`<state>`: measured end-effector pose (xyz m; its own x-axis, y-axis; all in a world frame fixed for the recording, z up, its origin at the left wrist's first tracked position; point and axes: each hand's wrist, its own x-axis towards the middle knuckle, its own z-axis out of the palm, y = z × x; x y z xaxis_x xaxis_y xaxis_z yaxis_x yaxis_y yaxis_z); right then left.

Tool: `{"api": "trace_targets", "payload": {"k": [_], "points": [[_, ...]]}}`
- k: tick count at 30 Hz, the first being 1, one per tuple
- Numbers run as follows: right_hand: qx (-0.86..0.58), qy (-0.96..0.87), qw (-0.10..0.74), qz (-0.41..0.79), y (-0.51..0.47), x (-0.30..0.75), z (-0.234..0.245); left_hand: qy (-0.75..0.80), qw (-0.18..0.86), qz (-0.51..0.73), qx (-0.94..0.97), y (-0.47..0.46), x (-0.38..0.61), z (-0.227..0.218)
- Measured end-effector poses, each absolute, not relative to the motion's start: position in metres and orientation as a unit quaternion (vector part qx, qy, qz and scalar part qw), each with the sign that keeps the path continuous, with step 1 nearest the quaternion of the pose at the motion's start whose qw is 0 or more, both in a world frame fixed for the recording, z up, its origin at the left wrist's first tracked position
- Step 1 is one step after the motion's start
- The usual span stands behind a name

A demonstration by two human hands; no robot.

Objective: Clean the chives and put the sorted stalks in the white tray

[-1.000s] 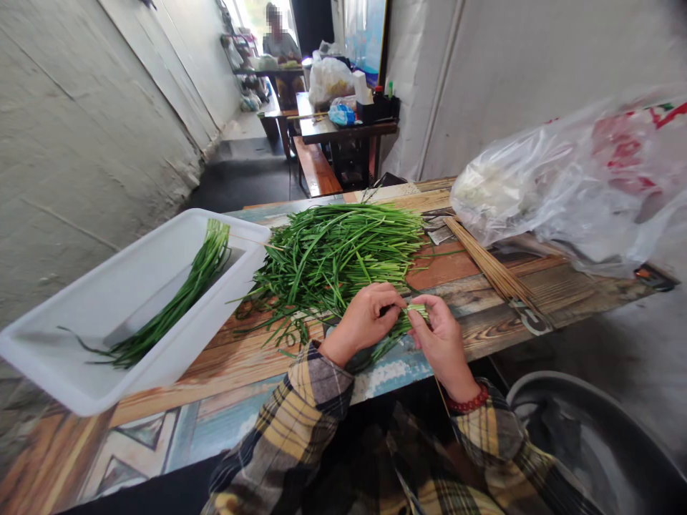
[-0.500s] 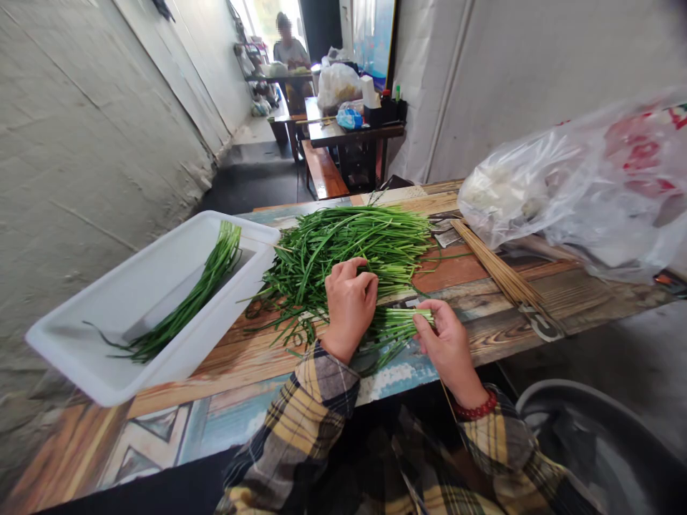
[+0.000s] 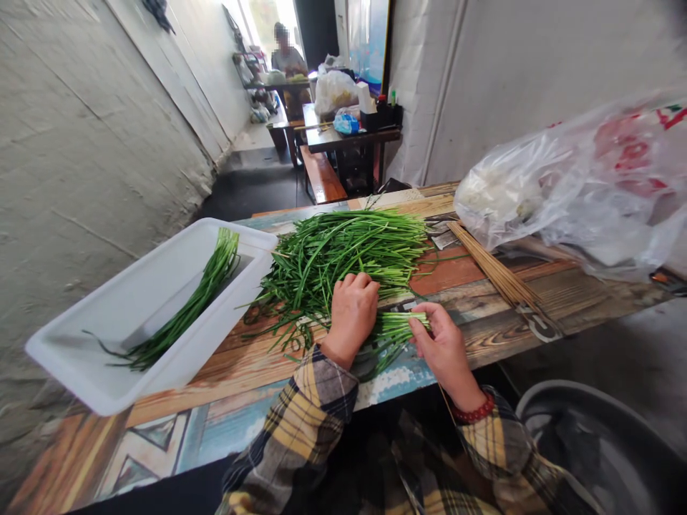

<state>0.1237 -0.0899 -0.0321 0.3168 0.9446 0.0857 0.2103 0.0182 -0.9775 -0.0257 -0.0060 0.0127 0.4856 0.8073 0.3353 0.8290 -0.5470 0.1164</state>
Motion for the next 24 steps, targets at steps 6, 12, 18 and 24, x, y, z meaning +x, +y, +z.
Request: {"api": "trace_targets", "payload": {"k": [6, 12, 18, 24], "points": [[-0.606, -0.477, 0.533, 0.349, -0.0908, 0.1234, -0.0306, -0.481, 0.053, -0.149, -0.862, -0.0050, -0.0254, 0.0117], [-0.604, -0.468, 0.540, 0.354, -0.0910, 0.1233, -0.0306, -0.465, 0.035, -0.185, -0.865, -0.0052, -0.0240, 0.0113], [-0.611, -0.461, 0.537, 0.355, -0.0906, 0.1237, -0.0280, -0.442, -0.142, -0.295, -0.835, -0.0040, -0.0223, 0.0067], [-0.600, -0.459, 0.543, 0.367, -0.0909, 0.1226, -0.0229, -0.383, -0.282, -0.333, -0.814, -0.0039, -0.0198, 0.0050]]}}
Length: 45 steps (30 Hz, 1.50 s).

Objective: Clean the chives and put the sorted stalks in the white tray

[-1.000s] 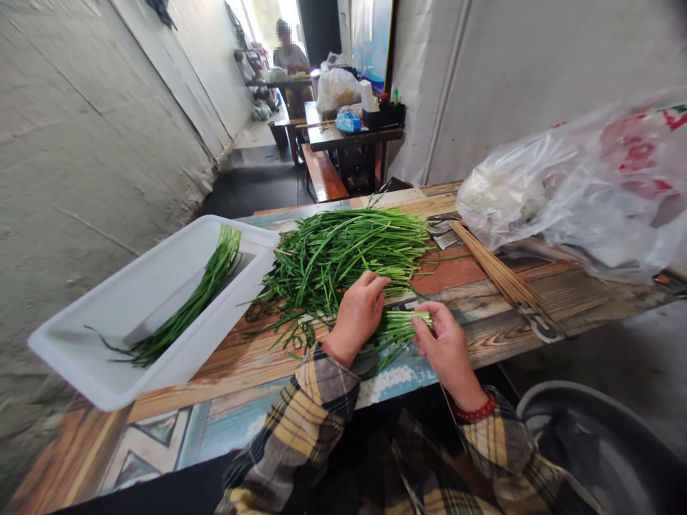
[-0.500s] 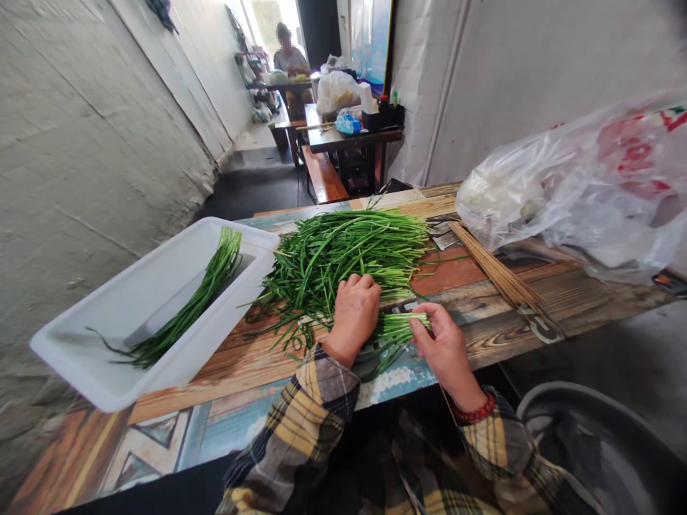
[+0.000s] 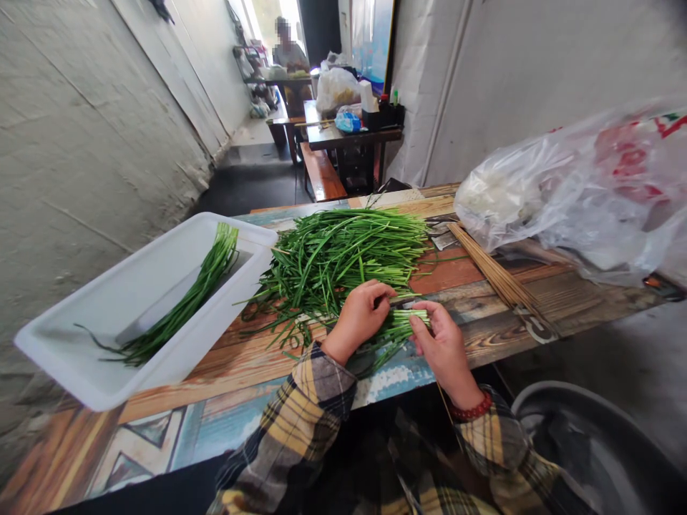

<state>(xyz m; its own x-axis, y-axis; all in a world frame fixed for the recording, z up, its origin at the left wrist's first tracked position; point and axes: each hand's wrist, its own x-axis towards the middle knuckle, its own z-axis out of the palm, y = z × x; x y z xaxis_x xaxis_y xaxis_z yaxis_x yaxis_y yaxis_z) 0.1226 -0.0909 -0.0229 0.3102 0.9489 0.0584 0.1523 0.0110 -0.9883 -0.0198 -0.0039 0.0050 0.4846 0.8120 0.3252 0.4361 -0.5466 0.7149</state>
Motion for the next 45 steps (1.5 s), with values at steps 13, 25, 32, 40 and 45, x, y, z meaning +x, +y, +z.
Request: {"api": "trace_targets", "payload": {"k": [13, 25, 32, 40, 45], "points": [[-0.613, -0.457, 0.533, 0.362, -0.0909, 0.1231, -0.0212, 0.346, 0.321, 0.327, 0.819, -0.0067, -0.0188, 0.0104], [-0.615, -0.444, 0.535, 0.371, -0.0912, 0.1229, -0.0218, 0.336, 0.342, 0.345, 0.807, -0.0094, -0.0173, 0.0138], [-0.616, -0.453, 0.531, 0.365, -0.0914, 0.1233, -0.0242, 0.343, 0.347, 0.343, 0.803, -0.0090, -0.0169, 0.0112], [-0.615, -0.453, 0.532, 0.364, -0.0916, 0.1233, -0.0233, 0.366, 0.375, 0.365, 0.770, -0.0091, -0.0152, 0.0117], [-0.608, -0.444, 0.542, 0.373, -0.0915, 0.1231, -0.0242, 0.345, 0.381, 0.356, 0.780, -0.0093, -0.0154, 0.0111]]}}
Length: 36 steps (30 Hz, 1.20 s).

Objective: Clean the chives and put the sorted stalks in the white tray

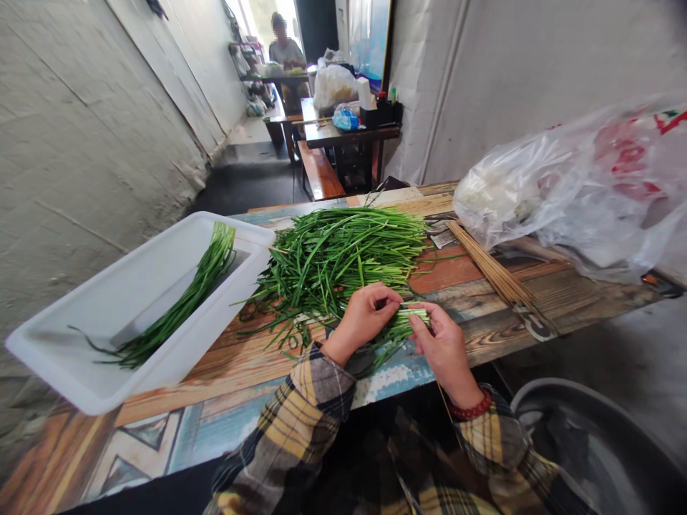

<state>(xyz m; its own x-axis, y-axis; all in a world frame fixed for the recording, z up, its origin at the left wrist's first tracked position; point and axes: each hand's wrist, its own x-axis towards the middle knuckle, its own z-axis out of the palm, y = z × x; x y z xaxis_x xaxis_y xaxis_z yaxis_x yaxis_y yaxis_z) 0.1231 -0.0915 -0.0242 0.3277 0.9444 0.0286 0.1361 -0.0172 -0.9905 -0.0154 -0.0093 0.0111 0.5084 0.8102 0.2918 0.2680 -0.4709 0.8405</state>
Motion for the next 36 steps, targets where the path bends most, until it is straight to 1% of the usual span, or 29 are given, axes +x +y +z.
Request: {"api": "trace_targets", "payload": {"k": [9, 36], "points": [[-0.610, -0.446, 0.541, 0.369, -0.0906, 0.1228, -0.0250, 0.339, 0.379, 0.357, 0.784, -0.0102, -0.0152, 0.0104], [-0.611, -0.463, 0.533, 0.357, -0.0905, 0.1231, -0.0225, 0.324, 0.283, 0.321, 0.844, -0.0121, -0.0166, 0.0116]]}}
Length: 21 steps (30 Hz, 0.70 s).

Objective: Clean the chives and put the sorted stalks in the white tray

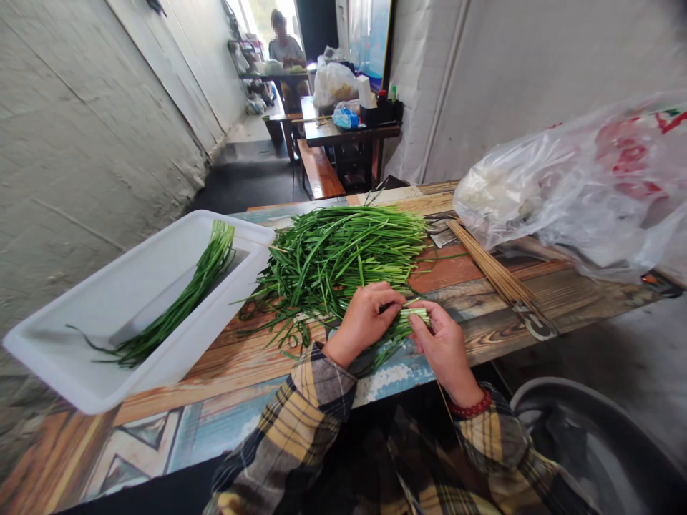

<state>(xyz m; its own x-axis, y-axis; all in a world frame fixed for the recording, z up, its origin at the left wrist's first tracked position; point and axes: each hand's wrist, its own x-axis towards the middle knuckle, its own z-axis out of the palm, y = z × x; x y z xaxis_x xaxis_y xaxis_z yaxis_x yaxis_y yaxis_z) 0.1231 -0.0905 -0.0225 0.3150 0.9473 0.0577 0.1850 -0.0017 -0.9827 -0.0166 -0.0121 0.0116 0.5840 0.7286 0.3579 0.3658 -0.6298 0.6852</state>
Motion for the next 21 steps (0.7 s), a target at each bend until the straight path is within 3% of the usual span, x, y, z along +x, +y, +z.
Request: {"api": "trace_targets", "payload": {"k": [21], "points": [[-0.575, -0.450, 0.573, 0.372, -0.0887, 0.1217, -0.0273, 0.324, 0.276, 0.328, 0.843, -0.0127, -0.0170, 0.0133]]}}
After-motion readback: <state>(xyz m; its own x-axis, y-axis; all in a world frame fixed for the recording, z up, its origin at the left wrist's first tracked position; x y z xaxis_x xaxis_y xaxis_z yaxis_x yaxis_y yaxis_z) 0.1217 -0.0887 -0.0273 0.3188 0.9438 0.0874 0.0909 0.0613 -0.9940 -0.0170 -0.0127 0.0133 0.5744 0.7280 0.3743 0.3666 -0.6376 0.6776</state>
